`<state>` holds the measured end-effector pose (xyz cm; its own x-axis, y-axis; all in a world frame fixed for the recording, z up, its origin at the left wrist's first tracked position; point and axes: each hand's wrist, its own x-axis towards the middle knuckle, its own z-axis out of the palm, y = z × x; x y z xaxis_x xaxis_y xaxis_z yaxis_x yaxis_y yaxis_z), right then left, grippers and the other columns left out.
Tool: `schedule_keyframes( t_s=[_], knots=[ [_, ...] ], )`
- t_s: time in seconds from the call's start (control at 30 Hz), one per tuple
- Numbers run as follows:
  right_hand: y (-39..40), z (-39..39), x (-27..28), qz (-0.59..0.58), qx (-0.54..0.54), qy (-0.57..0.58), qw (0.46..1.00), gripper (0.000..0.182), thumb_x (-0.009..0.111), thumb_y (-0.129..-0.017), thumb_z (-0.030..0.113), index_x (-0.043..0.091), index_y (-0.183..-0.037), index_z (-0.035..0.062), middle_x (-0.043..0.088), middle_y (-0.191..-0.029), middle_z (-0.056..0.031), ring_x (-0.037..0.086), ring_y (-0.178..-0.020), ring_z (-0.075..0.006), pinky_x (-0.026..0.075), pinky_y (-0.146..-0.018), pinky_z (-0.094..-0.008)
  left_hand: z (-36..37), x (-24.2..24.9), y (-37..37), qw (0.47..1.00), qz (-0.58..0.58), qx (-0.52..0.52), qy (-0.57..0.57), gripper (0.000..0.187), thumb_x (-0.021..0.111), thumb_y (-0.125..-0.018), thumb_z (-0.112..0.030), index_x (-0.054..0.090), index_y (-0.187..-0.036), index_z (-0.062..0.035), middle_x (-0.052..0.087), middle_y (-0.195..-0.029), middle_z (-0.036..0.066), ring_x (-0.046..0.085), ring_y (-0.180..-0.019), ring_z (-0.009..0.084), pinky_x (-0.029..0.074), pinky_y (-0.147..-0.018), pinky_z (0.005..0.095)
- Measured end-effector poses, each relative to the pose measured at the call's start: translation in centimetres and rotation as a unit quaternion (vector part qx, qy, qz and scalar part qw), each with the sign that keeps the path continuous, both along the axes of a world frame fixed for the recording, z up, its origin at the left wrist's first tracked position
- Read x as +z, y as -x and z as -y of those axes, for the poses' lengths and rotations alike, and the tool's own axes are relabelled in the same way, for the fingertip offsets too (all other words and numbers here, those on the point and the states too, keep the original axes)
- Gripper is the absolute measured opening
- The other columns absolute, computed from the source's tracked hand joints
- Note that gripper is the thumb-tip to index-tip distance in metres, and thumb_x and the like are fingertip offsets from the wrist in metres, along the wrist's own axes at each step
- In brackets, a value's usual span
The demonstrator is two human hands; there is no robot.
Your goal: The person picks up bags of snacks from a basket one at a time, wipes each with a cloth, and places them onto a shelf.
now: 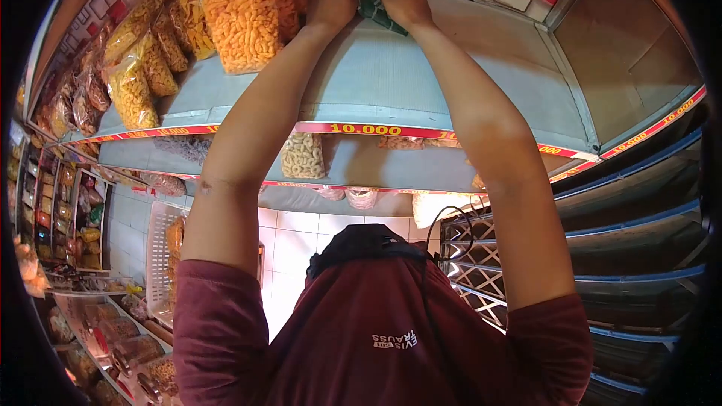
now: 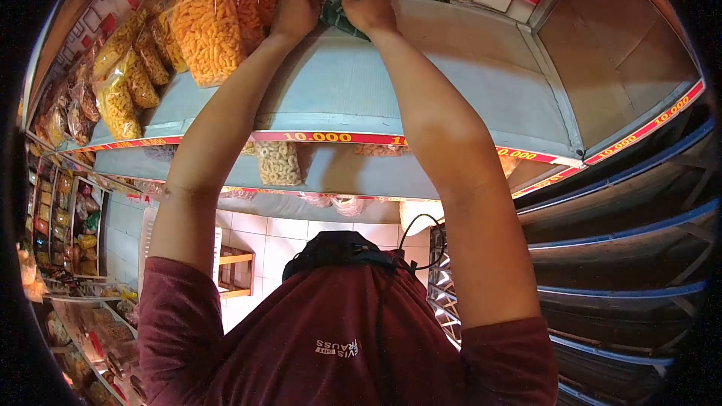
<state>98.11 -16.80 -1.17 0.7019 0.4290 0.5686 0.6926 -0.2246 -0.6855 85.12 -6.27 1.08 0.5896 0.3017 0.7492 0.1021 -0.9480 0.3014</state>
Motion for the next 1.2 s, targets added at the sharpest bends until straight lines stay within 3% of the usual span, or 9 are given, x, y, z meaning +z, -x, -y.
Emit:
schedule_keyframes(
  t_s=[0.13, 0.23, 0.4, 0.57, 0.73, 0.83, 0.93, 1.03, 1.2],
  knots=[
    [2.3, 0.6, 1.2, -0.027, -0.088, -0.030, 0.995, 0.081, 0.069, -0.083, 0.053, 0.041, -0.128, -0.0072, 0.056, -0.120, -0.0335, 0.059, -0.113, -0.0449, 0.049, -0.096, -0.0482, 0.6, 0.9, 1.0, 0.999, -0.041, -0.003, 0.009, 0.080, 0.068, -0.086, -0.016, 0.030, -0.155, -0.0053, 0.002, -0.164, 0.027, 0.007, -0.152, 0.0425, 0.018, -0.123, 0.0455],
    [3.4, 1.6, 2.4, -0.044, -0.085, -0.033, 0.995, 0.081, 0.072, -0.081, 0.052, 0.040, -0.130, -0.0041, 0.051, -0.126, -0.0310, 0.057, -0.116, -0.0450, 0.048, -0.098, -0.0505, 0.2, -0.3, 0.5, 0.985, 0.030, 0.080, -0.148, 0.058, 0.061, -0.093, -0.020, 0.044, -0.146, -0.0034, 0.033, -0.155, 0.027, 0.037, -0.141, 0.0397, 0.037, -0.114, 0.0470],
    [-0.6, -0.4, 1.1, 0.119, -0.102, -0.146, 0.977, 0.075, 0.072, -0.079, 0.052, 0.048, -0.125, -0.0014, 0.058, -0.121, -0.0263, 0.061, -0.108, -0.0450, 0.051, -0.090, -0.0510, 1.3, 1.6, 0.2, 0.980, 0.107, -0.035, -0.163, 0.045, 0.053, -0.090, -0.008, 0.057, -0.135, -0.0078, 0.043, -0.147, 0.024, 0.038, -0.139, 0.0415, 0.031, -0.116, 0.0520],
    [3.2, 0.2, 6.4, -0.035, -0.023, -0.254, 0.966, 0.070, 0.061, -0.089, 0.056, 0.048, -0.125, -0.0029, 0.062, -0.117, -0.0246, 0.063, -0.100, -0.0403, 0.050, -0.090, -0.0463, 7.0, 4.6, 1.2, 0.982, 0.151, -0.101, -0.054, 0.053, 0.053, -0.093, -0.039, 0.054, -0.134, -0.0049, 0.052, -0.134, 0.022, 0.048, -0.126, 0.0418, 0.031, -0.114, 0.0540],
    [16.3, 1.0, 13.5, -0.118, 0.201, -0.370, 0.900, 0.061, 0.044, -0.098, 0.057, 0.056, -0.120, 0.0014, 0.061, -0.111, -0.0134, 0.061, -0.098, -0.0281, 0.048, -0.091, -0.0396, 10.5, 10.1, 11.0, 0.899, 0.339, -0.260, 0.098, 0.057, 0.060, -0.087, -0.031, 0.050, -0.136, -0.0022, 0.046, -0.137, 0.028, 0.045, -0.130, 0.0464, 0.034, -0.113, 0.0477],
    [25.5, 1.3, 15.3, -0.148, 0.316, -0.345, 0.871, 0.062, 0.034, -0.104, 0.058, 0.060, -0.117, 0.0040, 0.061, -0.107, -0.0067, 0.059, -0.097, -0.0209, 0.047, -0.093, -0.0355, 8.7, 10.8, 17.2, 0.865, 0.440, -0.213, 0.110, 0.049, 0.055, -0.092, -0.019, 0.049, -0.135, 0.0032, 0.045, -0.137, 0.024, 0.043, -0.132, 0.0389, 0.032, -0.113, 0.0416],
    [33.5, -1.9, 14.1, 0.013, 0.392, -0.289, 0.873, 0.050, 0.039, -0.107, 0.045, 0.061, -0.116, 0.0014, 0.062, -0.111, -0.0081, 0.058, -0.102, -0.0188, 0.044, -0.093, -0.0342, 5.6, 10.1, 26.6, 0.851, 0.468, -0.180, 0.156, 0.051, 0.051, -0.092, -0.012, 0.043, -0.141, 0.0014, 0.038, -0.144, 0.022, 0.034, -0.141, 0.0369, 0.025, -0.118, 0.0410],
    [44.1, -3.1, 11.9, -0.028, 0.506, -0.228, 0.832, 0.045, 0.049, -0.104, 0.044, 0.060, -0.118, 0.0025, 0.064, -0.113, -0.0083, 0.057, -0.105, -0.0176, 0.044, -0.096, -0.0335, 2.3, 5.6, 35.8, 0.883, 0.443, -0.053, 0.142, 0.047, 0.039, -0.101, -0.021, 0.042, -0.144, -0.0002, 0.039, -0.147, 0.018, 0.036, -0.140, 0.0299, 0.027, -0.117, 0.0375],
    [57.1, -9.3, 6.1, -0.062, 0.607, -0.072, 0.789, 0.053, 0.064, -0.095, 0.050, 0.059, -0.120, 0.0043, 0.068, -0.107, -0.0102, 0.063, -0.099, -0.0200, 0.048, -0.091, -0.0336, 1.4, 0.3, 50.6, 0.755, 0.555, -0.109, 0.331, 0.054, 0.025, -0.110, -0.043, 0.055, -0.130, -0.0020, 0.061, -0.123, 0.007, 0.057, -0.112, 0.0179, 0.042, -0.105, 0.0322]
  ],
)
